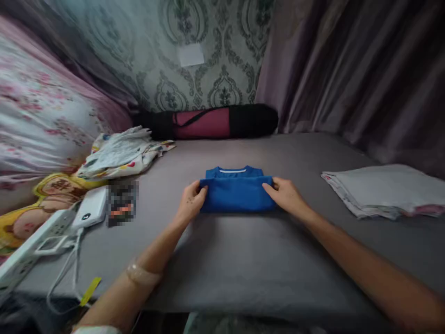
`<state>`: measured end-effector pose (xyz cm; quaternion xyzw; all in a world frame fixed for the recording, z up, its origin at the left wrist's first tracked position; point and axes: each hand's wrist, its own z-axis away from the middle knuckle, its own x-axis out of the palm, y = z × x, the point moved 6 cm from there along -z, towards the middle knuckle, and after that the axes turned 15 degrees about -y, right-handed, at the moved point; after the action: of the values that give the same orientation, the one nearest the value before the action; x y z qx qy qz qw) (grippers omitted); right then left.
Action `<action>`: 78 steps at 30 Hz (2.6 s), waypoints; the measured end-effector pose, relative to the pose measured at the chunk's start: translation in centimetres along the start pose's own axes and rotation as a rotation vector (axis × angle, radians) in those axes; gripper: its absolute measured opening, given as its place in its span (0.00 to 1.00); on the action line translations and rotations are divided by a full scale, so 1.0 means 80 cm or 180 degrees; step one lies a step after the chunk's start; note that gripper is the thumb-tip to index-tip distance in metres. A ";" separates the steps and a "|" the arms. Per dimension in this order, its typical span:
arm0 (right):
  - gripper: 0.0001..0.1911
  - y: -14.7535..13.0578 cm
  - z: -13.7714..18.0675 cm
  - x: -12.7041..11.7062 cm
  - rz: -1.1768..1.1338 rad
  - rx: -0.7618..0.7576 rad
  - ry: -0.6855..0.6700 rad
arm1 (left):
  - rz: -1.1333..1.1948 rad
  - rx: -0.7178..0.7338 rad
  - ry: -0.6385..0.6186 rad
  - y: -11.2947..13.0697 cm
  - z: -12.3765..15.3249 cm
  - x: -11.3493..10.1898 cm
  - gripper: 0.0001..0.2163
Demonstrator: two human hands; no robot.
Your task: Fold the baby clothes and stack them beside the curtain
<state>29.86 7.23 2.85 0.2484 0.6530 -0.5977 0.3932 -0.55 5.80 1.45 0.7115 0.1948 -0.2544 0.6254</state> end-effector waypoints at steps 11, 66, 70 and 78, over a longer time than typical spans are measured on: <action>0.21 -0.012 -0.072 0.010 0.0830 0.0995 -0.0065 | -0.1328 -0.0616 0.0058 0.011 -0.079 0.018 0.10; 0.28 -0.074 -0.085 0.086 0.1653 -0.0395 -0.0500 | -0.2592 0.0031 -0.0665 0.051 -0.083 0.107 0.28; 0.29 -0.068 -0.088 0.089 0.1643 -0.0307 -0.0601 | -0.2527 -0.0104 -0.0780 0.042 -0.082 0.108 0.27; 0.29 -0.067 -0.089 0.092 0.1640 -0.0216 -0.0743 | -0.2469 -0.0256 -0.0942 0.036 -0.085 0.110 0.26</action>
<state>19.87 12.27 -0.11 0.3224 0.5383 -0.4804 0.6127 9.00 11.78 -1.01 0.5162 0.3662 -0.5628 0.5317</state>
